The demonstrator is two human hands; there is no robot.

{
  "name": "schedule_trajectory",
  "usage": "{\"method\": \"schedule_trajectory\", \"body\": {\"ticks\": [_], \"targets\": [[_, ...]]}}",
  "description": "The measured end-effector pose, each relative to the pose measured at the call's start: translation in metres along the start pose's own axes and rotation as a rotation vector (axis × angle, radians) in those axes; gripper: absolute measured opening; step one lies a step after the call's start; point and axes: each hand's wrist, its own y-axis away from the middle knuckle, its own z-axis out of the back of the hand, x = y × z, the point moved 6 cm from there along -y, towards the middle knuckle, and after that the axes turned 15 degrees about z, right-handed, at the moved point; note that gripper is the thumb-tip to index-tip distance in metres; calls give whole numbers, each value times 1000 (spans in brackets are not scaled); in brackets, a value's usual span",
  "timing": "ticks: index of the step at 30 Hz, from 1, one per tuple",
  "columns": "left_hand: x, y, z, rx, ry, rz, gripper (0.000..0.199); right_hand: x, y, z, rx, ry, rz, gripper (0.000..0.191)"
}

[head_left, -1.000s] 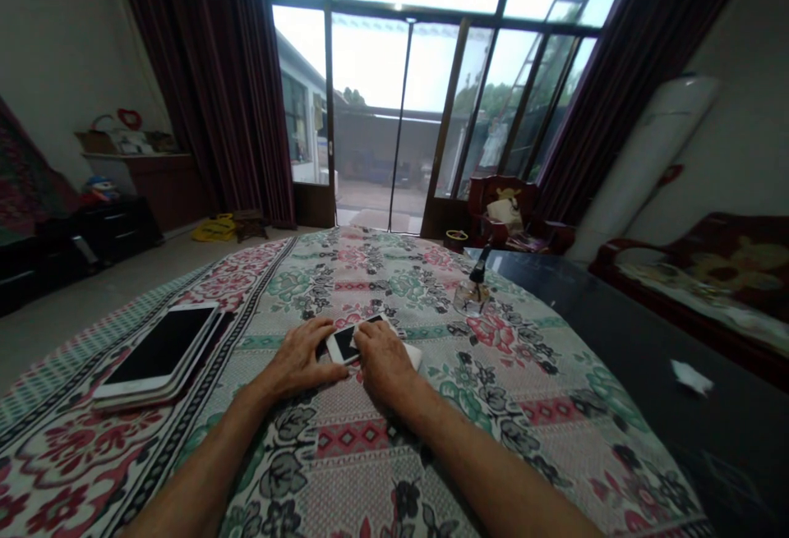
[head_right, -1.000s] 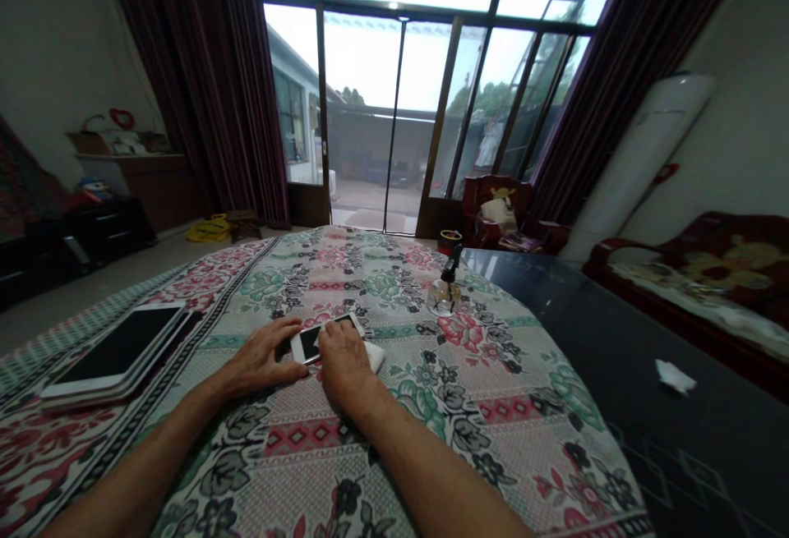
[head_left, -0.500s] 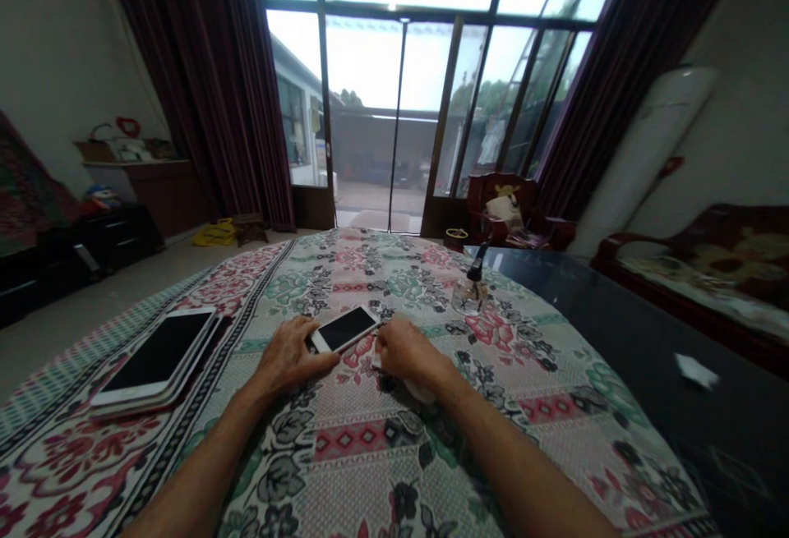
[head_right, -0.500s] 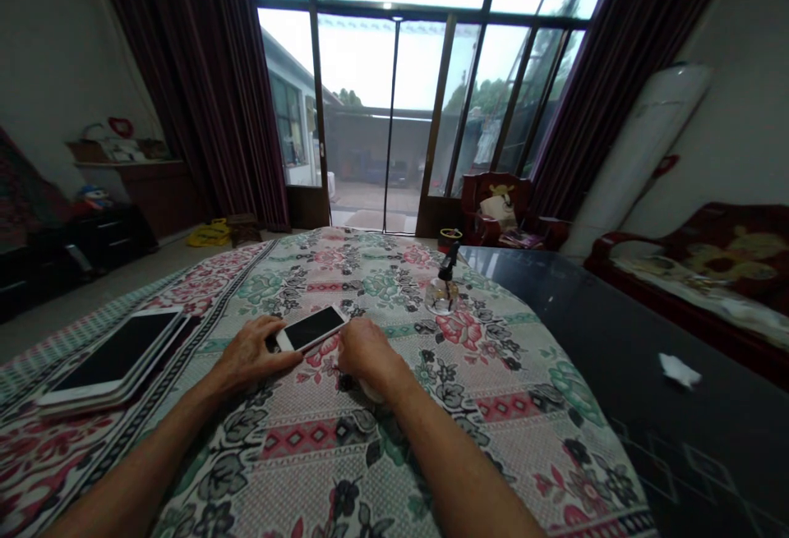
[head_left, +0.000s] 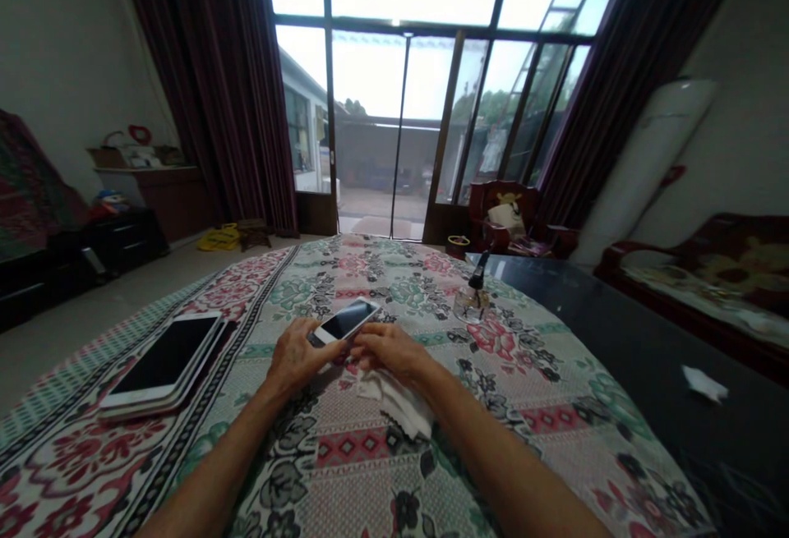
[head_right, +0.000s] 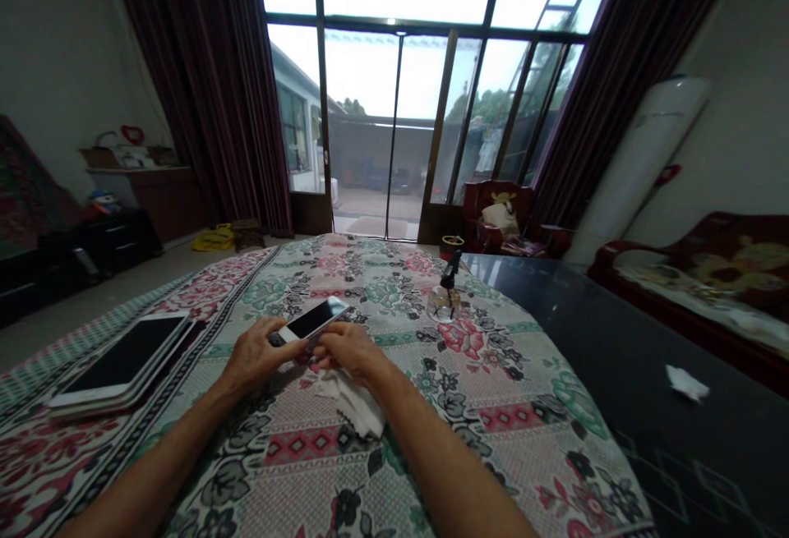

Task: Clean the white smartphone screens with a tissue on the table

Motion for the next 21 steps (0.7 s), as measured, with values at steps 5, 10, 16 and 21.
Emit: {"method": "schedule_trajectory", "body": {"ticks": [5,10,16,21], "targets": [[-9,7,1,-152,51,-76,36,1,-1,-16,-69,-226,148,39],[-16,14,-2,-162,129,-64,44,-5,-2,-21,-228,-292,209,52],[-20,21,-9,-26,87,48,44,-13,-3,-20,-315,-279,227,58],[-26,23,-11,-34,-30,-10,50,-18,-7,-16,-354,-216,214,55]]}}
